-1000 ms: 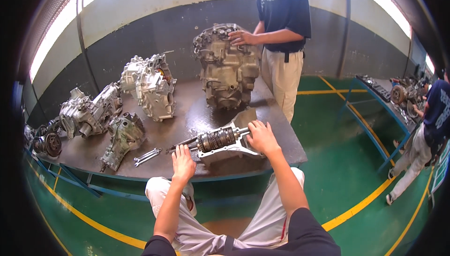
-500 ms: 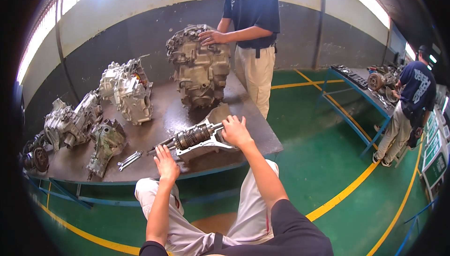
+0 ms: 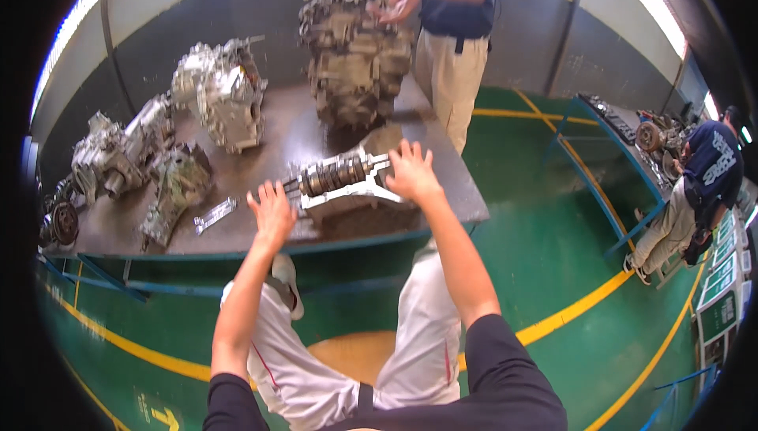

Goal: The person holds and turns a transmission shaft assembly by hand over a metal tray on a workbench, while another person handles a larger transmission housing nearby.

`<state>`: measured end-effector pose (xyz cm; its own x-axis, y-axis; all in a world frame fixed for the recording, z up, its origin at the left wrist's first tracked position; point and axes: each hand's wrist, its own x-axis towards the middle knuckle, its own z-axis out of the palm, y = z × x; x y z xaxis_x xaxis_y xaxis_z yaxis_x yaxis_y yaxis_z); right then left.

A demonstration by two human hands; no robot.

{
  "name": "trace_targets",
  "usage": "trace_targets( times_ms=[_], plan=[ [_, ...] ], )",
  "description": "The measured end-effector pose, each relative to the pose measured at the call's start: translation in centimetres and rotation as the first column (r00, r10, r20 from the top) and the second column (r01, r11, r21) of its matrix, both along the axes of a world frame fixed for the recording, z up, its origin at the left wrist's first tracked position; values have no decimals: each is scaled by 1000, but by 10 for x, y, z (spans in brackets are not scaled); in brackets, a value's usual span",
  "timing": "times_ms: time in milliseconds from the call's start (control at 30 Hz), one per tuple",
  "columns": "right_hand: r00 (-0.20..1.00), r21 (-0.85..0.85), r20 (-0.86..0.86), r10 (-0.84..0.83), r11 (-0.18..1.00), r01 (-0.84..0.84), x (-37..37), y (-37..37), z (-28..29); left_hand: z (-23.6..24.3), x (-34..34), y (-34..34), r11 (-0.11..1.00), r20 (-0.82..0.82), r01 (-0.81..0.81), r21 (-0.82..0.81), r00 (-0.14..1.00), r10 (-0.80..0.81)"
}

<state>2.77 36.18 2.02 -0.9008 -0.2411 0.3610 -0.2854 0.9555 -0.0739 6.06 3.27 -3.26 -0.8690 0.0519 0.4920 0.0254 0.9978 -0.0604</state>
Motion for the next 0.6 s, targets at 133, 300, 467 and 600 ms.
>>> trace_targets(
  times_ms=[133, 300, 467, 600],
  plan=[
    [989, -9, -132, 74, 997, -76, -11, 6, -1, 17, -37, -14, 991, 56, 120, 52, 991, -123],
    [994, -80, -58, 96, 992, -100, -15, 3, 0, 4, -50, -26, 976, 97, 154, 156, 981, -170],
    [994, -87, -67, 83, 992, -89, -8, 3, -5, 5, -42, -34, 948, -6, 244, 205, 969, -248],
    [984, -82, -162, 70, 993, -84, 0, 3, -10, 5, -34, -26, 959, 56, 180, 220, 979, -197]
  ],
)
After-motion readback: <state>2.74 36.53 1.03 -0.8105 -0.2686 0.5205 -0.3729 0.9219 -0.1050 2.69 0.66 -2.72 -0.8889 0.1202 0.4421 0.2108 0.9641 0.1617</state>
